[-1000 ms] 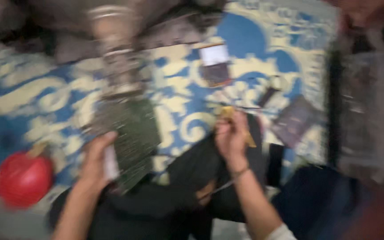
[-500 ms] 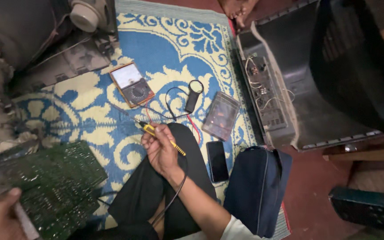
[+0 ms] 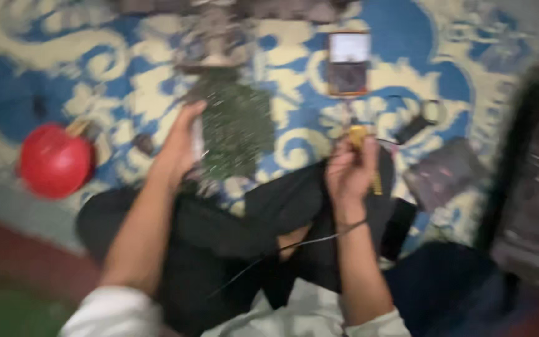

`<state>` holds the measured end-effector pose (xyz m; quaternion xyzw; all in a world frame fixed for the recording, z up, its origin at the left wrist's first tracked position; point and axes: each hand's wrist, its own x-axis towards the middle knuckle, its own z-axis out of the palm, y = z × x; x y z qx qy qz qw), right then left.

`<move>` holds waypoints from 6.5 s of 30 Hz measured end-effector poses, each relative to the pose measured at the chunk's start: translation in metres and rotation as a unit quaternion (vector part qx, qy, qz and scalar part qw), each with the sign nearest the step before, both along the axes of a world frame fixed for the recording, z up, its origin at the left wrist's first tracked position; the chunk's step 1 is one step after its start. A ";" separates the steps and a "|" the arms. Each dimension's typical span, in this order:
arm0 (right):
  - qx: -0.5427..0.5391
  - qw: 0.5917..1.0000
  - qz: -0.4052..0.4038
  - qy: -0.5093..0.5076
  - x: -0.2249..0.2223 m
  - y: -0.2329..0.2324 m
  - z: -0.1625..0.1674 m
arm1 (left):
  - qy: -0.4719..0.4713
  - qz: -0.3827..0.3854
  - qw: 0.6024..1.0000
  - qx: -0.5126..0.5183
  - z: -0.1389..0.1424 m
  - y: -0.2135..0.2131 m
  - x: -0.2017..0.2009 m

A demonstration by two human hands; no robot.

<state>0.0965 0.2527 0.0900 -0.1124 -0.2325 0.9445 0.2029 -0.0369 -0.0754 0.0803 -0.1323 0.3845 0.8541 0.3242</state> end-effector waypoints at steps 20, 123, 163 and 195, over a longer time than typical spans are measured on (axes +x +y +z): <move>0.081 0.979 0.067 -0.178 -0.022 -0.096 -0.037 | -0.003 0.025 0.988 0.151 -0.115 -0.022 -0.066; -0.040 0.976 0.118 -0.178 -0.039 -0.112 -0.075 | -0.038 0.023 0.982 0.182 -0.134 -0.019 -0.065; 0.396 0.911 0.051 -0.104 -0.034 -0.131 -0.035 | -0.025 0.017 0.982 0.186 -0.130 -0.017 -0.066; 0.505 0.851 0.038 -0.141 -0.037 -0.133 -0.035 | 0.007 0.028 0.999 -0.033 -0.128 -0.015 -0.075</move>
